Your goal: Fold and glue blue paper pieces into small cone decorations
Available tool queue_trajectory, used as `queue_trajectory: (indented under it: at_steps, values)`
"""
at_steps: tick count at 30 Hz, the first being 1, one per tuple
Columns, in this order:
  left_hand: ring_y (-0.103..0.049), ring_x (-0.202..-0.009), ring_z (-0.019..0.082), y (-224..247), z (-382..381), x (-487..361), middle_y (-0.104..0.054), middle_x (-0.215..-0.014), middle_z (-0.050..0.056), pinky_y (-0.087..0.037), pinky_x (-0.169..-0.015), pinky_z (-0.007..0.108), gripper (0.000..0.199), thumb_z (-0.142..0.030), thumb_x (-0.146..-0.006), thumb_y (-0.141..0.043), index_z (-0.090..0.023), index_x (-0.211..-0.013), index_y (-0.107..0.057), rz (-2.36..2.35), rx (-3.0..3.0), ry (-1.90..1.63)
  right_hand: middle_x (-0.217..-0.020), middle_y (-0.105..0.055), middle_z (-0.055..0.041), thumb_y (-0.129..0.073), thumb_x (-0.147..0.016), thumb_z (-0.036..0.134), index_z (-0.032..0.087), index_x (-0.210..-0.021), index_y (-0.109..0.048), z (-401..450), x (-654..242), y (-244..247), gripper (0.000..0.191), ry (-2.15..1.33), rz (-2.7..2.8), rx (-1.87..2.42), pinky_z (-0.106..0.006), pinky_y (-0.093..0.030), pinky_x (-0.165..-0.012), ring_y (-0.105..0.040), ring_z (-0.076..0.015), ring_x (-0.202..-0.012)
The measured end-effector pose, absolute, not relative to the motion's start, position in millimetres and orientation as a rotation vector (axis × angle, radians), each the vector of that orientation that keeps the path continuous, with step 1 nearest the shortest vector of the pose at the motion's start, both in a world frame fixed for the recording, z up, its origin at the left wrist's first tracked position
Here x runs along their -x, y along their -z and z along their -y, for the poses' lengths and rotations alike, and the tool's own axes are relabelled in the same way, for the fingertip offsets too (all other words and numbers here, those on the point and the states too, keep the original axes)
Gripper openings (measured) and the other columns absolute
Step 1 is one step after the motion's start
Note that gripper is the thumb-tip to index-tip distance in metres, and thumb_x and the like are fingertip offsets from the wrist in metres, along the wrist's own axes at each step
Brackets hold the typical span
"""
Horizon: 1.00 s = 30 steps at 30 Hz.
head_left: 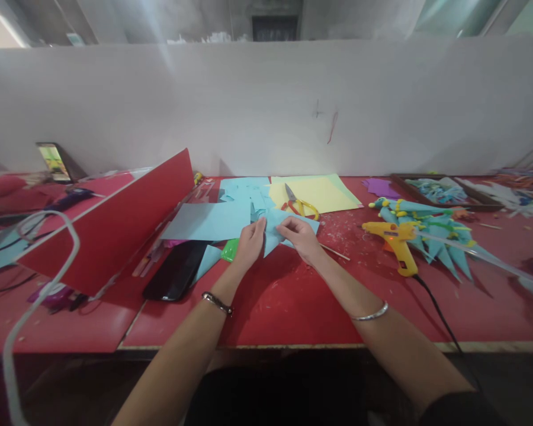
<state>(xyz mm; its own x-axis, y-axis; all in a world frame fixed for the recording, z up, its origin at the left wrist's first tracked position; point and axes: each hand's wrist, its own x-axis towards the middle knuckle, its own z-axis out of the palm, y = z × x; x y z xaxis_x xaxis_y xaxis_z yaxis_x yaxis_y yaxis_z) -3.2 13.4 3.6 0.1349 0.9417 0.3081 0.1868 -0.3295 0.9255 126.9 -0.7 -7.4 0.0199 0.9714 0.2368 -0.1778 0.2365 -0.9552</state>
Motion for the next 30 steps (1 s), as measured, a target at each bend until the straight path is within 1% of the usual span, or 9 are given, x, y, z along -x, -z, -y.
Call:
queue_trajectory:
  at_steps: [3, 6, 9, 13, 19, 21, 25, 30]
  values:
    - [-0.026, -0.047, 0.008, -2.1, -13.9, 3.2, -0.024, -0.047, -0.005, -0.021, -0.046, 0.023, 0.043, -0.047, -0.076, -0.045, -0.019, -0.048, -0.027, -1.081, -1.693, -1.215, -0.052, -0.044, 0.0068, -0.068, -0.059, 0.036, 0.018, -0.060, -0.048, 1.0, -126.8, 6.6, 0.027, -1.080, 1.197, 0.920, -0.022, -0.034, -0.051, -0.039, -0.0064, -0.050]
    - [-0.029, -0.049, 0.008, 0.0, -15.8, 3.3, -0.030, -0.049, -0.005, -0.022, -0.046, 0.022, 0.038, -0.043, -0.071, -0.052, -0.017, -0.049, -0.036, -1.057, -1.799, -1.120, -0.054, -0.044, 0.0067, -0.066, -0.059, 0.037, 0.018, -0.065, -0.047, 0.7, -126.8, 7.0, 0.027, -1.052, 1.179, 0.931, -0.021, -0.033, -0.050, -0.039, -0.0066, -0.050]
    - [-0.032, -0.051, 0.009, 0.7, -16.9, 3.3, -0.036, -0.050, -0.005, -0.024, -0.047, 0.021, 0.032, -0.042, -0.069, -0.055, -0.016, -0.053, -0.046, -1.053, -1.850, -1.061, -0.057, -0.047, 0.0062, -0.065, -0.059, 0.037, 0.019, -0.070, -0.048, -0.2, -127.3, 7.5, 0.028, -1.024, 1.160, 0.957, -0.021, -0.034, -0.049, -0.041, -0.0071, -0.051]
    - [-0.035, -0.052, 0.010, -0.8, -16.8, 3.7, -0.041, -0.050, -0.005, -0.027, -0.048, 0.021, 0.029, -0.040, -0.069, -0.055, -0.015, -0.055, -0.050, -1.071, -1.861, -1.056, -0.054, -0.047, 0.0071, -0.061, -0.061, 0.042, 0.020, -0.076, -0.050, -1.2, -127.8, 7.8, 0.029, -1.040, 1.165, 1.026, -0.021, -0.035, -0.047, -0.041, -0.0068, -0.047]
    - [-0.041, -0.057, 0.011, 0.0, -20.3, 5.8, -0.047, -0.055, -0.004, -0.032, -0.056, 0.022, 0.029, -0.039, -0.072, -0.052, -0.015, -0.056, -0.050, -1.092, -1.846, -1.108, -0.044, -0.046, 0.0067, -0.054, -0.066, 0.051, 0.018, -0.067, -0.052, -0.5, -127.9, 8.8, 0.033, -1.095, 1.269, 1.090, -0.022, -0.033, -0.044, -0.041, -0.0073, -0.041]
    - [-0.040, -0.056, 0.011, 1.3, -21.6, 6.1, -0.045, -0.054, -0.004, -0.031, -0.056, 0.022, 0.030, -0.039, -0.070, -0.054, -0.015, -0.054, -0.048, -1.108, -1.835, -1.120, -0.042, -0.045, 0.0062, -0.052, -0.069, 0.052, 0.019, -0.061, -0.051, -0.1, -128.6, 9.6, 0.034, -1.061, 1.298, 1.114, -0.021, -0.032, -0.044, -0.040, -0.0072, -0.040]
    - [-0.032, -0.052, 0.009, 2.9, -21.6, 5.6, -0.034, -0.048, -0.006, -0.025, -0.050, 0.022, 0.033, -0.040, -0.067, -0.057, -0.016, -0.050, -0.042, -1.169, -1.807, -1.169, -0.039, -0.044, 0.0055, -0.051, -0.072, 0.051, 0.019, -0.050, -0.043, 1.1, -130.6, 10.8, 0.040, -0.950, 1.350, 1.164, -0.022, -0.031, -0.043, -0.038, -0.0071, -0.038]
    - [-0.026, -0.050, 0.008, 2.4, -20.0, 4.9, -0.025, -0.048, -0.006, -0.020, -0.048, 0.022, 0.037, -0.040, -0.071, -0.053, -0.018, -0.049, -0.033, -1.194, -1.802, -1.201, -0.038, -0.046, 0.0052, -0.047, -0.075, 0.051, 0.020, -0.050, -0.042, 2.1, -130.4, 10.3, 0.040, -0.918, 1.379, 1.173, -0.022, -0.031, -0.042, -0.038, -0.0076, -0.036]
